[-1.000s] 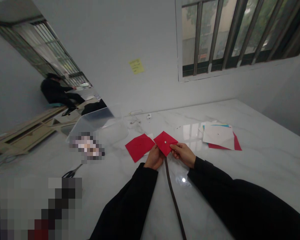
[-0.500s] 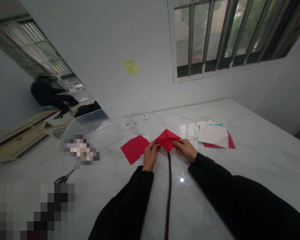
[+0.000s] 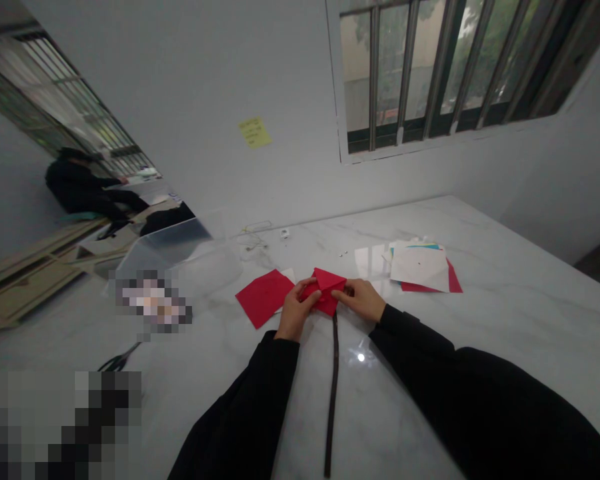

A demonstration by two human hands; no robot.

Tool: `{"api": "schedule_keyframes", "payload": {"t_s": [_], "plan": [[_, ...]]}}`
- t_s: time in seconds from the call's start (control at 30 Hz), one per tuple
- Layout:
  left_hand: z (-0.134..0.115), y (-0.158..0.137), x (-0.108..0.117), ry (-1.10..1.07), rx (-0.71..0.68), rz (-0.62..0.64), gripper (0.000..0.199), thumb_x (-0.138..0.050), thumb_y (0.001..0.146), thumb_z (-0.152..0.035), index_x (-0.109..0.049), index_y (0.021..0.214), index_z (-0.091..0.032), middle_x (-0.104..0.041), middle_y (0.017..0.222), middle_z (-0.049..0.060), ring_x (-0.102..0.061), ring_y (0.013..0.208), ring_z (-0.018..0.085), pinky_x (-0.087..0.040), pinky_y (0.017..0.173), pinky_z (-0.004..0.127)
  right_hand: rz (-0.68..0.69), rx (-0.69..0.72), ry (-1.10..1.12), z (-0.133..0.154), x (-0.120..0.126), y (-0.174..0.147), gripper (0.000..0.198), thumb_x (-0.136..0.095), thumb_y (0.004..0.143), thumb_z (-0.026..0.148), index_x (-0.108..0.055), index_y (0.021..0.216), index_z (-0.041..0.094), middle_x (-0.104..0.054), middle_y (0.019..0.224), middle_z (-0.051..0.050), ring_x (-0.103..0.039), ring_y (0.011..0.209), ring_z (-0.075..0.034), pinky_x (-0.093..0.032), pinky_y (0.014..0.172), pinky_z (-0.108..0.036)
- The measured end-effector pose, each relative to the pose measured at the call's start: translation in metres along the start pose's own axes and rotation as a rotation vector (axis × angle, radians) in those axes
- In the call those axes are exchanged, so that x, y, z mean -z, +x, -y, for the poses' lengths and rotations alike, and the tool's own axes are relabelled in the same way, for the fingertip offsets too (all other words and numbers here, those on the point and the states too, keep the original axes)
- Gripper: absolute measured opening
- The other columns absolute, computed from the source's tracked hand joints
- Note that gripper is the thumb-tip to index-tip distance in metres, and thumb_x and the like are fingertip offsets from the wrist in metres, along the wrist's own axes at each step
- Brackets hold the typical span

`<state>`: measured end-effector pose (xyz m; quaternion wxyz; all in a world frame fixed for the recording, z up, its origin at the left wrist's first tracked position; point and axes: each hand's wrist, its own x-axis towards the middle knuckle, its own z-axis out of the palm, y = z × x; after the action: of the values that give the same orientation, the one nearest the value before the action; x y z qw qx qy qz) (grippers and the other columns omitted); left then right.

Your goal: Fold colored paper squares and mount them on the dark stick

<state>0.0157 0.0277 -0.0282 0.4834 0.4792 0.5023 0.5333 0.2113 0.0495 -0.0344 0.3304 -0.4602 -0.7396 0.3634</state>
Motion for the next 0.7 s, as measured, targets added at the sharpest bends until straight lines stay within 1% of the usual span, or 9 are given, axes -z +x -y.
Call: {"api": "schedule_keyframes", "payload": {"t_s": [0.13,0.23,0.3,0.37,0.47,0.53,0.63,0.7], "plan": [[0.001,0.001,0.003,-0.090,-0.003,0.050,0.052,-0.073,0.066,-0.019,-0.063,0.117,-0.018,-0.071,0.106,0.008,-0.065,0.080,0.016,-0.050,0.070,0.025,-0.046,0.054,-0.043,0.004,0.013,-0.001,0.041,-0.049,0.092,0.052,-0.071,0.084,0.019,-0.070,0.073,-0.003,-0.061,0.066,-0.017,-0.042,0.063,-0.027],[0.000,0.002,0.003,-0.196,0.000,0.028,0.056,-0.068,0.063,-0.012,-0.061,0.119,-0.018,-0.070,0.110,0.009,-0.066,0.087,0.018,-0.051,0.074,0.027,-0.124,0.040,-0.054,0.001,0.024,0.003,0.037,-0.047,0.094,0.047,-0.072,0.085,0.020,-0.074,0.083,-0.004,-0.065,0.075,-0.018,-0.045,0.071,-0.029],[0.001,0.002,0.002,-0.258,0.015,0.011,0.060,-0.066,0.061,-0.009,-0.059,0.120,-0.019,-0.070,0.111,0.009,-0.067,0.085,0.018,-0.052,0.074,0.028,-0.177,0.026,-0.069,-0.006,0.032,0.007,0.032,-0.050,0.093,0.043,-0.072,0.086,0.021,-0.075,0.087,-0.004,-0.066,0.079,-0.020,-0.047,0.074,-0.031],[0.002,0.002,0.002,-0.293,0.030,-0.002,0.063,-0.065,0.060,-0.008,-0.057,0.122,-0.020,-0.070,0.109,0.009,-0.067,0.082,0.018,-0.052,0.072,0.028,-0.192,0.024,-0.081,-0.016,0.042,0.010,0.024,-0.055,0.090,0.038,-0.073,0.088,0.022,-0.075,0.091,-0.005,-0.067,0.082,-0.021,-0.050,0.075,-0.032],[0.003,0.003,0.002,-0.295,0.042,-0.023,0.069,-0.066,0.061,-0.008,-0.054,0.128,-0.021,-0.071,0.103,0.008,-0.067,0.078,0.016,-0.052,0.070,0.027,-0.188,-0.007,-0.139,-0.029,0.058,0.012,0.016,-0.061,0.085,0.030,-0.074,0.090,0.023,-0.075,0.089,-0.005,-0.068,0.076,-0.020,-0.051,0.074,-0.033],[0.004,0.004,0.002,-0.297,0.050,-0.046,0.070,-0.066,0.062,-0.009,-0.053,0.130,-0.022,-0.071,0.100,0.007,-0.067,0.077,0.016,-0.051,0.070,0.027,-0.158,-0.026,-0.172,-0.035,0.066,0.011,0.016,-0.063,0.082,0.028,-0.075,0.092,0.022,-0.075,0.087,-0.004,-0.067,0.070,-0.019,-0.051,0.072,-0.032],[0.005,0.004,0.002,-0.331,0.066,-0.063,0.069,-0.066,0.064,-0.010,-0.051,0.131,-0.021,-0.071,0.099,0.007,-0.067,0.078,0.016,-0.051,0.070,0.026,-0.008,0.003,-0.171,-0.041,0.071,0.009,0.021,-0.067,0.079,0.030,-0.075,0.097,0.021,-0.074,0.085,-0.004,-0.066,0.067,-0.018,-0.051,0.068,-0.030],[0.006,0.005,0.002,-0.346,0.072,-0.054,0.068,-0.066,0.065,-0.010,-0.051,0.130,-0.020,-0.071,0.098,0.008,-0.067,0.078,0.015,-0.051,0.071,0.027,0.082,0.035,-0.149,-0.043,0.070,0.009,0.022,-0.068,0.078,0.030,-0.075,0.097,0.021,-0.074,0.084,-0.004,-0.067,0.069,-0.018,-0.052,0.069,-0.030]]}}
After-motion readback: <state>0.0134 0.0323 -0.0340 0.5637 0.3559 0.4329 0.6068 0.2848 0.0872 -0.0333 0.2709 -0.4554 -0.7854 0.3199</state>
